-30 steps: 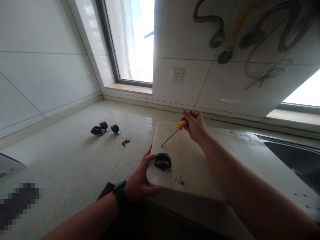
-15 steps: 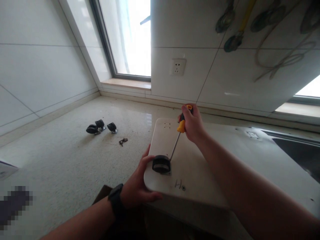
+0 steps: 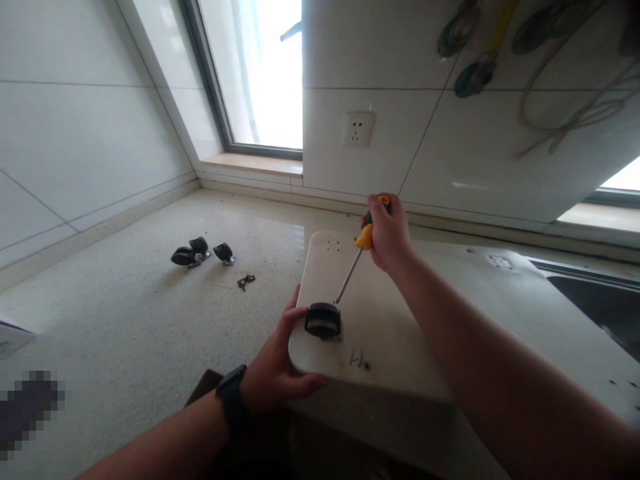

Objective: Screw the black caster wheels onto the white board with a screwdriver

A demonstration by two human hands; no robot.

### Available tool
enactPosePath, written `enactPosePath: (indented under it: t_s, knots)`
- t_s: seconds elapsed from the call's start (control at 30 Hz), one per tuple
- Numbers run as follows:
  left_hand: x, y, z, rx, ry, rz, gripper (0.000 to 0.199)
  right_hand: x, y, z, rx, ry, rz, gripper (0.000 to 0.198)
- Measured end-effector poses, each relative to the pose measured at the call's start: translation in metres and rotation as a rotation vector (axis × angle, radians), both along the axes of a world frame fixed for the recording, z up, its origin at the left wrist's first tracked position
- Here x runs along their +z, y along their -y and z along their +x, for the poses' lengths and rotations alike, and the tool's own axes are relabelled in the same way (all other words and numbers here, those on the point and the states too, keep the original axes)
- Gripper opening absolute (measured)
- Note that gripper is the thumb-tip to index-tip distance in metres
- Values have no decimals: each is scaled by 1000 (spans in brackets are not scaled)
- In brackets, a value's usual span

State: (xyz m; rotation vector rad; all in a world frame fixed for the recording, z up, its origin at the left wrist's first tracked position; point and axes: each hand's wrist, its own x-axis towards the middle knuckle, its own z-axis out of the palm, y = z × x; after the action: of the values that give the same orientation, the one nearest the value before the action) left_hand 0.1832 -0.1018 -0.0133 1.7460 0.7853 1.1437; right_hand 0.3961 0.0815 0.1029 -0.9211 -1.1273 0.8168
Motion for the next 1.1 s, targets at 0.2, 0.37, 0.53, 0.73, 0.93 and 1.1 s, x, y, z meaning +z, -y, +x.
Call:
enactPosePath:
  t_s: [0.2,0.37,0.53,0.73,0.93,1.1]
  knots:
    - [-3,0,-1,4,6,-7,102,-2,-1,-5,44,39,-44,36]
    - [-3,0,0,2,21,-16,104,-1,0,-4,-7,24,-39,33]
    - [-2,2,0,7,26,4,107,-2,7,-6,62,57,-77,34]
    - [-1,1,0,7,22,5,104,0,2,0,-39,13,-60,30]
    - [2,2,0,12,12,4,104,-5,6,-1,17,57,-96,33]
    - [0,2,0,2,27,1,104,-4,6,-2,-54,37,-72,30]
